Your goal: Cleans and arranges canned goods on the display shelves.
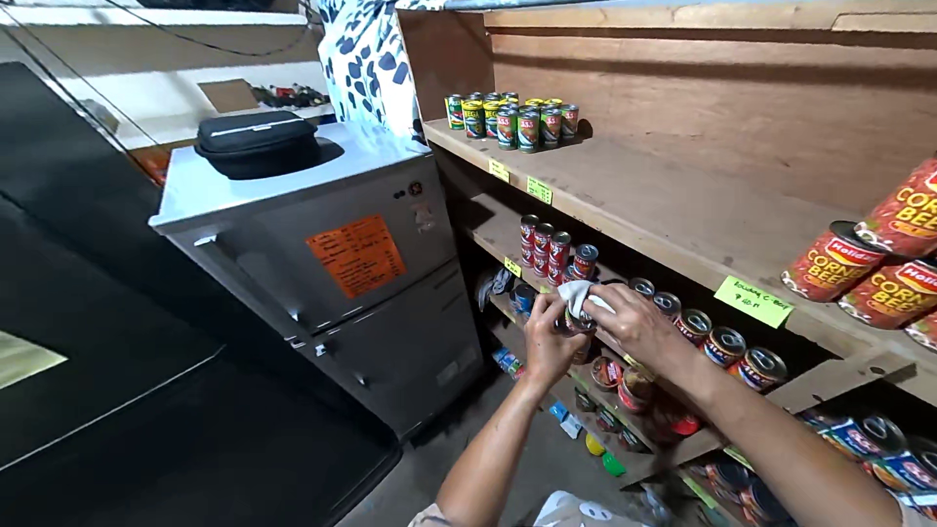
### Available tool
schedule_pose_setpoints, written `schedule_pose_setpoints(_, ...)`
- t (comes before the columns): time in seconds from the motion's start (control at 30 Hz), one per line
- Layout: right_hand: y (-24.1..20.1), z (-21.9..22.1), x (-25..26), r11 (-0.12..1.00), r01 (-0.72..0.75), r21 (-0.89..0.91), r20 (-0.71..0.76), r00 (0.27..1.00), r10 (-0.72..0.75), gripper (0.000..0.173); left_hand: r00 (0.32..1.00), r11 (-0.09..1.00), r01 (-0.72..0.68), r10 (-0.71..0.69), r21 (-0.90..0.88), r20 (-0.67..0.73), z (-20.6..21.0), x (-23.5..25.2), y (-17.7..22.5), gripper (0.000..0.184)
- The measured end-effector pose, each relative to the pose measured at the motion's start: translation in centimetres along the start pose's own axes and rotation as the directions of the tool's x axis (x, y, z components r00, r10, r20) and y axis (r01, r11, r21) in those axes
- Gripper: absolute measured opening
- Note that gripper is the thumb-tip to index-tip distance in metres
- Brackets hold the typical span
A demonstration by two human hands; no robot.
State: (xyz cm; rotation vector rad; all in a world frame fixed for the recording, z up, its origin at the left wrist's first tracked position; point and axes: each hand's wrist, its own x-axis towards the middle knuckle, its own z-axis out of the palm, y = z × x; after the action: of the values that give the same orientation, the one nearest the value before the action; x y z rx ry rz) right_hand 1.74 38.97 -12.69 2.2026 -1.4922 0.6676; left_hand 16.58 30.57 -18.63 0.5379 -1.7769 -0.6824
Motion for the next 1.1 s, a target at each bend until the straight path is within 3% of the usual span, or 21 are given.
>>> schedule_pose_setpoints(0.1, -2.3, 1.2, 0.3, 0.973, -0.192, -0.129, -0.042, 0.981, 0.189, 0.019, 0.994, 0.99, -0.09, 0.095, 0.11, -0.047, 0.1, -0.4, -0.6, 0.06)
schedule_pose_setpoints(0.17, -4.0, 1.6, 0.6, 0.934, -0.316, -0.164, -0.017, 0.948, 0.318, 0.015, 0.975, 0.956, -0.174, 0.201, 0.234, -0.096, 0.7, -0.6, -1.5, 0.055)
schedule_pose_setpoints(0.23, -4.6, 0.1, 1.6, 0.882, -0.469, 0.039, 0.289, 0.85, 0.44, 0.025, 0.967, 0.937, -0.156, 0.21, 0.311, -0.146, 1.3, -0.7, -2.3, 0.045)
schedule_pose_setpoints(0.27, -4.1, -0.7, 2.0, 0.808, -0.558, 0.187, 0.451, 0.78, 0.434, 0.03, 0.98, 0.951, -0.09, 0.138, 0.295, -0.144, 1.2, -0.7, -2.5, 0.042)
schedule_pose_setpoints(0.3, -3.3, -0.9, 2.0, 0.711, -0.613, 0.344, 0.524, 0.754, 0.396, 0.03, 0.993, 0.975, 0.031, -0.004, 0.219, -0.122, 0.9, -0.6, -2.7, 0.039)
schedule_pose_setpoints(0.37, -1.9, -1.0, 1.4, 0.566, -0.604, 0.561, 0.417, 0.797, 0.436, 0.025, 0.924, 0.921, 0.381, -0.383, -0.086, -0.016, 0.0, 0.1, -3.5, 0.048)
schedule_pose_setpoints(0.4, -1.1, -1.0, 1.2, 0.557, -0.552, 0.621, 0.271, 0.818, 0.508, 0.023, 0.852, 0.813, 0.515, -0.521, -0.271, 0.057, -0.4, 0.5, -3.8, 0.052)
schedule_pose_setpoints(0.47, 0.2, -0.9, 1.5, 0.622, -0.463, 0.632, 0.034, 0.818, 0.574, 0.026, 0.746, 0.582, 0.626, -0.641, -0.519, 0.181, -0.6, 0.6, -3.2, 0.044)
schedule_pose_setpoints(0.53, 0.2, 0.5, 1.9, 0.693, -0.418, 0.587, 0.043, 0.871, 0.489, 0.035, 0.669, 0.37, 0.655, -0.69, -0.659, 0.277, 0.0, 0.5, -1.4, 0.027)
schedule_pose_setpoints(0.6, -1.2, 3.6, 1.5, 0.859, -0.281, 0.427, -0.004, 0.95, 0.313, 0.037, 0.609, 0.16, 0.602, -0.726, -0.783, 0.319, 0.6, 0.6, 0.2, 0.021)
schedule_pose_setpoints(0.67, -2.0, 5.5, 0.1, 0.97, -0.052, 0.237, -0.151, 0.985, 0.089, 0.024, 0.557, -0.013, 0.491, -0.764, -0.871, 0.325, 0.6, 1.0, 0.2, 0.03)
schedule_pose_setpoints(0.7, -2.1, 5.5, -0.7, 0.982, 0.023, 0.189, -0.153, 0.988, 0.006, 0.019, 0.54, -0.092, 0.437, -0.768, -0.895, 0.343, 0.3, 1.2, -0.2, 0.04)
schedule_pose_setpoints(0.77, -2.1, 5.2, -2.4, 0.979, 0.02, 0.201, -0.134, 0.991, 0.008, 0.015, 0.445, -0.147, 0.378, -0.837, -0.914, 0.319, -0.2, 1.5, -1.1, 0.046)
schedule_pose_setpoints(0.83, -2.0, 5.1, -3.1, 0.958, -0.094, 0.269, -0.231, 0.96, 0.16, 0.022, 0.376, -0.161, 0.334, -0.881, -0.929, 0.287, -0.6, 1.7, -0.9, 0.051)
schedule_pose_setpoints(0.9, -2.3, 5.0, -2.6, 0.959, -0.113, 0.261, -0.333, 0.922, 0.199, 0.026, 0.399, -0.197, 0.324, -0.858, -0.925, 0.323, -0.3, 1.4, -0.1, 0.053)
schedule_pose_setpoints(1.03, -1.7, 7.3, -0.8, 0.993, 0.005, 0.118, -0.314, 0.949, 0.033, 0.026, 0.471, -0.308, 0.345, -0.76, -0.887, 0.447, 0.7, 0.7, 1.5, 0.054)
schedule_pose_setpoints(1.1, -1.7, 7.0, -0.5, 0.987, -0.135, 0.081, -0.259, 0.954, 0.152, 0.026, 0.457, -0.195, 0.323, -0.825, -0.926, 0.333, 0.6, 1.2, 1.6, 0.04)
